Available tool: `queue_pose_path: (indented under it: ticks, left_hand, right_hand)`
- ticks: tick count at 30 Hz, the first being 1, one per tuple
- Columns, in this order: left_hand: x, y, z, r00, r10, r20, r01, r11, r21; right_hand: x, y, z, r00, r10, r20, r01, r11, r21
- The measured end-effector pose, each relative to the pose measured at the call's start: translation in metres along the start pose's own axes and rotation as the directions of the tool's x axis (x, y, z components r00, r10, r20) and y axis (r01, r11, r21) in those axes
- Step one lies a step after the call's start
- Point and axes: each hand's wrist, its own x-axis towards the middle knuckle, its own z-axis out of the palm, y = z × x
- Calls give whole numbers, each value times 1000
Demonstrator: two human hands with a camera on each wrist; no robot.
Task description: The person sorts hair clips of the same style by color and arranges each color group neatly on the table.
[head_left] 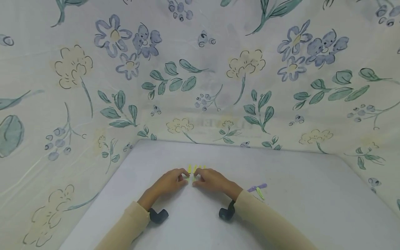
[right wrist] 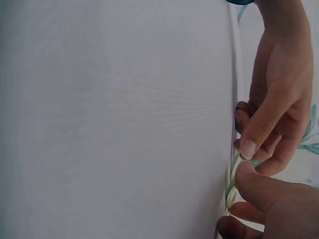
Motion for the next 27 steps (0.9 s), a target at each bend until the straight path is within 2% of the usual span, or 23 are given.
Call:
queue_pose_path:
  ticks: [9, 17, 22, 27]
  left_hand:
    - [3, -1, 5, 1000, 4, 13, -4, 1000, -17]
    - [5, -3, 5, 1000, -14, 9, 14, 1000, -3]
    - [5, 0, 3, 998, -56, 6, 56, 998, -11]
    - [7, 0, 4, 997, -81, 4, 81, 997, -12]
  right_hand:
    - [-7, 0, -6, 1000, 0, 12, 0, 1000, 22]
    - [-21, -7, -27, 1000, -12, 4, 12, 999, 48]
    - [-46, -6, -42, 1000, -3, -29, 5, 997, 78]
    - [-80, 8, -56, 991, 27, -133, -14, 995, 101]
